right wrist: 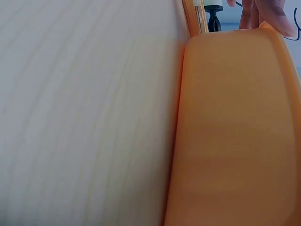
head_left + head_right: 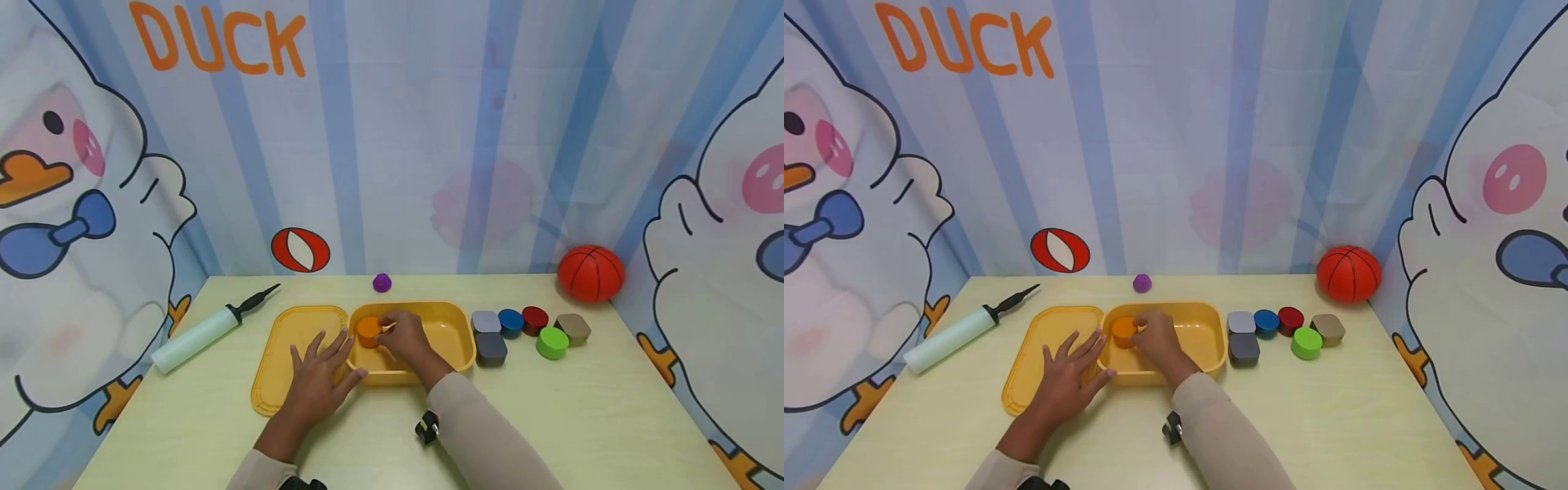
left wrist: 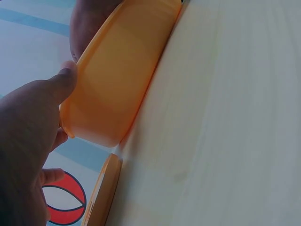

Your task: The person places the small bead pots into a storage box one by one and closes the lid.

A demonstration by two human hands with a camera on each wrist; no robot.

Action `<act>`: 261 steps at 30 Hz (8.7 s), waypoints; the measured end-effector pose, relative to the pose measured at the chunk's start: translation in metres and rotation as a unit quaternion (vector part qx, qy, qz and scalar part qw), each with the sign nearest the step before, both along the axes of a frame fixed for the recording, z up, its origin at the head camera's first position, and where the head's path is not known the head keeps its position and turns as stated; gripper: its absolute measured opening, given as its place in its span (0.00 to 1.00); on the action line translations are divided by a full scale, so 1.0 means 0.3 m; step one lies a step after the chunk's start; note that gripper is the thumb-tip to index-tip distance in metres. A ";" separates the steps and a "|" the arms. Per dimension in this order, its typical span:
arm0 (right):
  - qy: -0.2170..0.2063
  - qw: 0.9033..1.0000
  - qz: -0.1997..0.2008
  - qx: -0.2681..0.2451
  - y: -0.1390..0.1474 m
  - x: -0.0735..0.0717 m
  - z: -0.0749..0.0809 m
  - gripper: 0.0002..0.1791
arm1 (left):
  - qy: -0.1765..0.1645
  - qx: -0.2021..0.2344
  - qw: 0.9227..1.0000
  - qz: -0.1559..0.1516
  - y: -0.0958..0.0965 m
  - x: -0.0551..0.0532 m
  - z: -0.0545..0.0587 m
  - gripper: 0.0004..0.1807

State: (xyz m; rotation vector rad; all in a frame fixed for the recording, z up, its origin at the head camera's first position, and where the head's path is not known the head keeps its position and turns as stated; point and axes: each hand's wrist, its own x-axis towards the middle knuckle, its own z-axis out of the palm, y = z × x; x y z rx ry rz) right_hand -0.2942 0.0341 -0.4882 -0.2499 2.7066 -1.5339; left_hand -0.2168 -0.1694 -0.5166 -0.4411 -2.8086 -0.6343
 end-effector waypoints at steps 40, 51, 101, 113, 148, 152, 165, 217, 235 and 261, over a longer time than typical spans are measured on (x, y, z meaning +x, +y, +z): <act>0.063 0.996 -0.015 -0.061 0.244 0.078 0.071 0.23 | -0.003 0.011 1.000 -0.002 -0.003 -0.001 -0.001 0.40; 0.123 0.990 -0.027 -0.058 0.345 0.103 0.059 0.22 | 0.005 0.011 1.000 -0.002 -0.002 -0.002 -0.006 0.40; 0.156 0.959 -0.236 0.020 0.836 0.207 -0.053 0.18 | -0.003 0.023 1.000 -0.003 -0.006 -0.002 -0.010 0.40; 0.180 0.947 -0.263 0.037 0.877 0.202 -0.122 0.21 | 0.003 0.018 1.000 -0.001 -0.006 0.002 -0.008 0.40; 0.093 0.953 -0.274 0.086 0.893 0.196 -0.137 0.23 | 0.000 0.016 1.000 -0.002 -0.006 0.000 -0.003 0.40; 0.083 0.954 -0.273 0.087 0.886 0.199 -0.129 0.23 | -0.002 0.014 1.000 -0.001 -0.006 0.001 -0.003 0.40; 0.060 0.955 -0.270 0.106 0.891 0.195 -0.130 0.27 | 0.000 0.015 1.000 0.000 -0.004 0.002 0.000 0.40; 0.223 0.950 -0.216 0.010 0.824 0.191 -0.063 0.24 | 0.011 0.001 1.000 -0.001 -0.006 -0.009 -0.019 0.39; 0.277 0.952 -0.125 -0.036 0.656 0.144 0.006 0.22 | 0.005 0.011 1.000 0.000 -0.008 -0.006 -0.016 0.39; 0.136 0.984 -0.084 -0.076 0.393 0.121 0.037 0.25 | 0.006 0.017 1.000 -0.004 -0.008 0.000 -0.012 0.39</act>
